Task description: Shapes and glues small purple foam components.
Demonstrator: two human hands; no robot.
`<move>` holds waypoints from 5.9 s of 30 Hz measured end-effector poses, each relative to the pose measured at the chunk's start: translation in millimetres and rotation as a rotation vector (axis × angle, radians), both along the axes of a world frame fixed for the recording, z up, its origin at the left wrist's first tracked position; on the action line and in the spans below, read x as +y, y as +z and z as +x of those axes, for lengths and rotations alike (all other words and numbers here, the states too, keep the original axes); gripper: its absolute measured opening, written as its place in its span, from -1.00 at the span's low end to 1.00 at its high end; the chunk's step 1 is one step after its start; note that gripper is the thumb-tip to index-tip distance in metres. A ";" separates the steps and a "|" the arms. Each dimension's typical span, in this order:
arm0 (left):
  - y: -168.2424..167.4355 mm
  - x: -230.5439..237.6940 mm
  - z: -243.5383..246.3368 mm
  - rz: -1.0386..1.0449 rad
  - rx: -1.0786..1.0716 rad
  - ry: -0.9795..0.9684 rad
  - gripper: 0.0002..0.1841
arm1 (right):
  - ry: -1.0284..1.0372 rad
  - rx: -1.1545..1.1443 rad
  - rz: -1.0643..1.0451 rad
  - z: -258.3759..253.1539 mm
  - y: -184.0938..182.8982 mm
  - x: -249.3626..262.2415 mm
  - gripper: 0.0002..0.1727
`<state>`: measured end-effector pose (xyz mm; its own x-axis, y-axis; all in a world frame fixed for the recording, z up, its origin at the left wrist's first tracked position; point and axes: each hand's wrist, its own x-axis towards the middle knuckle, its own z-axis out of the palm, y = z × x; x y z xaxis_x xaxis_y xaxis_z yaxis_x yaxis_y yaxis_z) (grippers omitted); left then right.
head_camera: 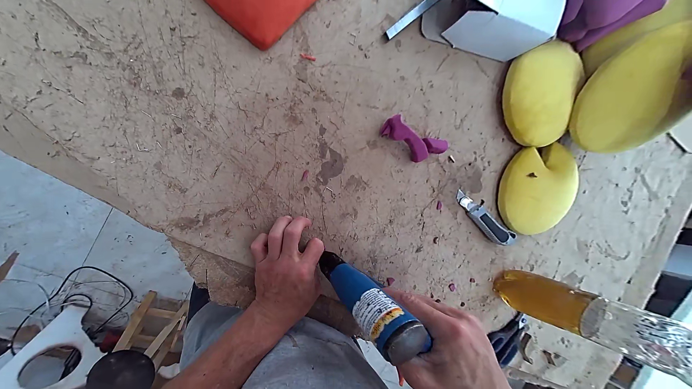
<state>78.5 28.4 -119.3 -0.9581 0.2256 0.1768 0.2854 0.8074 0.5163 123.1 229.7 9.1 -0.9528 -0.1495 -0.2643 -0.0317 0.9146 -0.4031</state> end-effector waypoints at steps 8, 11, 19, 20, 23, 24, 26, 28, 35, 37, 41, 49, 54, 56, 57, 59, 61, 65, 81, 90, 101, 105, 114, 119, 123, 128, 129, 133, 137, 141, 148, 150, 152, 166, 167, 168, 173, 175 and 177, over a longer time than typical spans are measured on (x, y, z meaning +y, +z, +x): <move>-0.5 -0.4 -0.2 -0.006 -0.006 -0.002 -0.91 | 0.010 0.024 0.015 0.0 -5.4 2.6 -0.57; 0.0 -1.1 -0.1 0.000 -0.010 -0.011 -0.92 | 0.022 0.031 0.011 -0.8 -7.0 2.4 -0.58; 1.5 -1.7 -1.2 0.008 -0.014 -0.020 -0.93 | 0.024 -0.052 0.070 -6.0 1.7 -5.9 -0.55; 1.9 -1.8 -1.4 0.008 -0.013 -0.020 -0.93 | 0.019 -0.068 0.081 -7.0 4.4 -8.6 -0.55; 2.0 -2.0 -1.9 0.009 -0.020 -0.029 -0.96 | 0.004 -0.128 0.119 -10.1 11.8 -16.1 -0.54; 2.0 -2.2 -2.1 0.006 -0.024 -0.030 -0.96 | 0.000 -0.139 0.130 -10.7 12.0 -17.9 -0.55; 2.0 -3.2 -2.3 0.003 -0.027 -0.033 -0.96 | -0.019 -0.088 0.139 -7.3 5.9 -18.4 -0.59; 1.9 -2.0 -2.1 0.004 -0.025 -0.030 -0.86 | -0.044 -0.047 0.130 -1.0 7.2 -12.1 -0.60; 6.7 -12.1 -5.0 0.189 -0.126 -0.025 -0.59 | -0.248 0.114 0.344 14.0 14.2 49.8 -0.30; 10.7 -24.7 -5.0 0.279 -0.156 -0.075 -0.53 | -0.283 0.127 0.358 19.2 -10.1 62.4 -0.12; 6.2 -30.5 8.4 0.045 -0.087 -0.157 -0.42 | -0.411 0.095 0.256 29.1 -59.5 66.9 -0.08; 66.4 -33.0 -7.2 0.869 -0.655 -0.165 -0.68 | -0.504 0.218 0.173 44.2 -75.3 63.8 -0.11; 120.0 -28.2 -13.5 1.493 -0.898 -0.488 -0.66 | -0.535 0.403 0.004 41.5 -26.6 32.6 -0.28; 131.6 -25.5 -15.1 1.578 -0.966 -0.576 -0.67 | -0.514 0.444 -0.267 39.6 1.0 15.7 -0.42; 136.2 -24.5 -15.7 1.605 -1.005 -0.617 -0.67 | -0.486 0.457 -0.456 38.1 14.6 6.1 -0.47; 143.6 -22.2 -15.9 1.595 -1.037 -0.682 -0.66 | -0.395 0.486 -0.763 34.9 37.8 -13.2 -0.53; 151.4 -20.1 -14.3 1.401 -0.872 -0.723 -0.69 | -0.301 0.517 -0.941 31.3 51.9 -27.6 -0.53; 169.9 -20.9 -11.4 0.957 -0.299 -0.753 -0.68 | -0.213 0.545 -1.152 32.1 59.9 -34.9 -0.58; 178.1 -38.2 -18.5 0.910 -0.245 -0.767 -0.68 | -0.258 0.371 -1.465 22.6 49.6 -36.1 -0.76; 166.2 -39.2 -21.0 0.713 -0.047 -0.677 -0.73 | -0.473 0.281 -1.510 13.2 47.2 -48.7 -0.87; 150.0 -38.2 -31.4 1.076 -0.484 -0.705 -0.61 | -0.769 -0.061 -1.787 0.5 47.4 -53.9 -0.77; 148.9 -37.1 -32.9 1.073 -0.422 -0.663 -0.67 | -0.821 -0.093 -1.823 0.1 45.7 -57.2 -0.74; 158.3 -31.4 -28.4 1.061 -0.471 -0.535 -0.76 | -0.338 0.659 -0.637 9.1 37.3 -53.6 -0.63; 161.1 -36.3 -41.2 1.061 -0.466 -0.738 -0.69 | -0.183 0.540 -0.758 16.2 39.4 -42.7 -0.61; 170.7 -38.2 -53.9 0.925 -0.440 -0.944 -0.73 | -0.069 0.501 -0.636 22.5 50.0 -36.1 -0.60; 180.6 -39.6 -60.9 0.983 -0.568 -1.042 -0.85 | 0.008 0.586 -0.554 24.8 59.1 -35.1 -0.70; 181.6 -39.6 -60.1 1.010 -0.588 -1.029 -0.86 | -0.003 0.630 -0.540 25.3 59.4 -37.7 -0.72; 176.2 -36.2 -52.0 1.238 -0.789 -0.970 -0.85 | -0.057 0.899 -0.449 24.3 55.6 -50.3 -0.84; 163.7 -33.3 -40.4 1.405 -0.999 -0.894 -0.84 | -0.041 1.038 -0.365 21.2 44.4 -50.7 -0.84; 159.0 -33.7 -35.3 1.434 -0.917 -0.788 -0.80 | -0.078 0.979 -0.371 16.8 43.9 -48.4 -0.79; 177.5 -36.9 -35.4 1.102 -0.497 -0.685 -0.69 | -0.157 0.978 -0.396 14.8 48.4 -51.0 -0.89; 176.9 -36.6 -36.5 0.997 -0.348 -0.734 -0.78 | -0.156 0.982 -0.410 16.4 48.3 -51.0 -0.91; 179.1 -36.7 -36.4 0.781 -0.095 -0.746 -0.81 | -0.156 0.998 -0.406 18.3 49.0 -50.5 -0.91; 169.1 -20.6 -26.3 1.259 -0.418 -0.839 -0.55 | -0.177 1.210 -0.463 19.4 47.8 -61.7 -0.77; 166.2 -18.2 -25.2 1.309 -0.483 -0.831 -0.63 | -0.196 1.220 -0.459 16.0 44.3 -64.2 -0.76; 163.6 -16.2 -24.0 1.351 -0.522 -0.803 -0.70 | -0.216 1.223 -0.441 12.1 39.8 -67.4 -0.77; 158.9 -20.1 -24.5 1.195 -0.395 -0.540 -0.73 | -0.289 0.942 -0.428 8.9 40.4 -71.7 -0.74; 156.8 -24.1 -24.4 0.987 -0.255 -0.531 -0.71 | -0.300 0.884 -0.472 7.2 49.8 -70.5 -0.72; 154.6 -26.3 -22.4 0.869 -0.169 -0.527 -0.70 | -0.305 0.847 -0.494 0.4 56.6 -73.7 -0.79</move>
